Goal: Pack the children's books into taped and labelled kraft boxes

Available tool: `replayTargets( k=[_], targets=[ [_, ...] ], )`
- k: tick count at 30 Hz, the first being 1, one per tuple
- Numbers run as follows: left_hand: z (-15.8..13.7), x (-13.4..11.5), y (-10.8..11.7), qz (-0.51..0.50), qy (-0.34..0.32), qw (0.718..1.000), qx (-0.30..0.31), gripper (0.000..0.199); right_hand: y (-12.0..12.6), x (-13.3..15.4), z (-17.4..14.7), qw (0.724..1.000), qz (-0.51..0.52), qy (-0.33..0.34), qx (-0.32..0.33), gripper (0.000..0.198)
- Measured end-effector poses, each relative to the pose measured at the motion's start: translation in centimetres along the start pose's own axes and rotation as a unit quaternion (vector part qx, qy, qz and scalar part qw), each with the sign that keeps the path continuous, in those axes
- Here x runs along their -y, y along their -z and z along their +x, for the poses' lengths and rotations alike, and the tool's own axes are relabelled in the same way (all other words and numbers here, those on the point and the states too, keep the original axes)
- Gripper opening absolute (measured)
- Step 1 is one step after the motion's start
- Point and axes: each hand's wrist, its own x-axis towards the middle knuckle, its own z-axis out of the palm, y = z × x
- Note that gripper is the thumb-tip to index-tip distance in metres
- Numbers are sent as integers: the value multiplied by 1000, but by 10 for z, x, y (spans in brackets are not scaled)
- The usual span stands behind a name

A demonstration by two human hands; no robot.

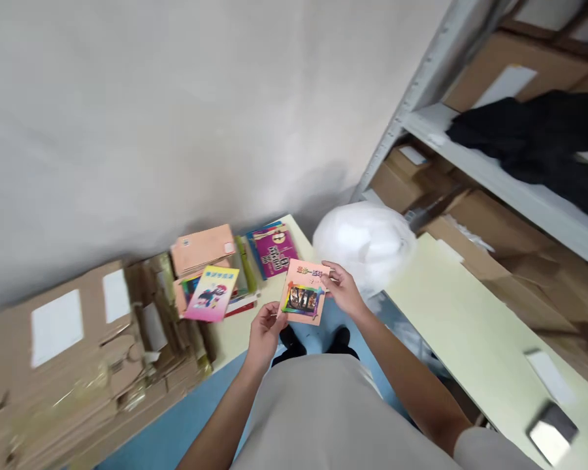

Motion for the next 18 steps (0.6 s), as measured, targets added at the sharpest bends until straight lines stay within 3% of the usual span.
replayTargets(
  k=[4, 8, 13, 18],
  targets=[
    [3, 11, -67, 75, 10, 989, 126, 33, 79, -5, -38, 990, 38, 15, -137, 45],
    [0, 30, -149, 140, 56, 958, 242, 35, 159, -13, -84, 960, 100, 16, -261, 44],
    [-10, 72, -251, 206, 50, 905, 368, 30, 253, -26, -135, 917, 138, 27, -372, 45],
    [-30, 109, -327, 221, 85, 869, 434, 29, 329, -36, -179, 889, 136, 33, -436, 46]
  ],
)
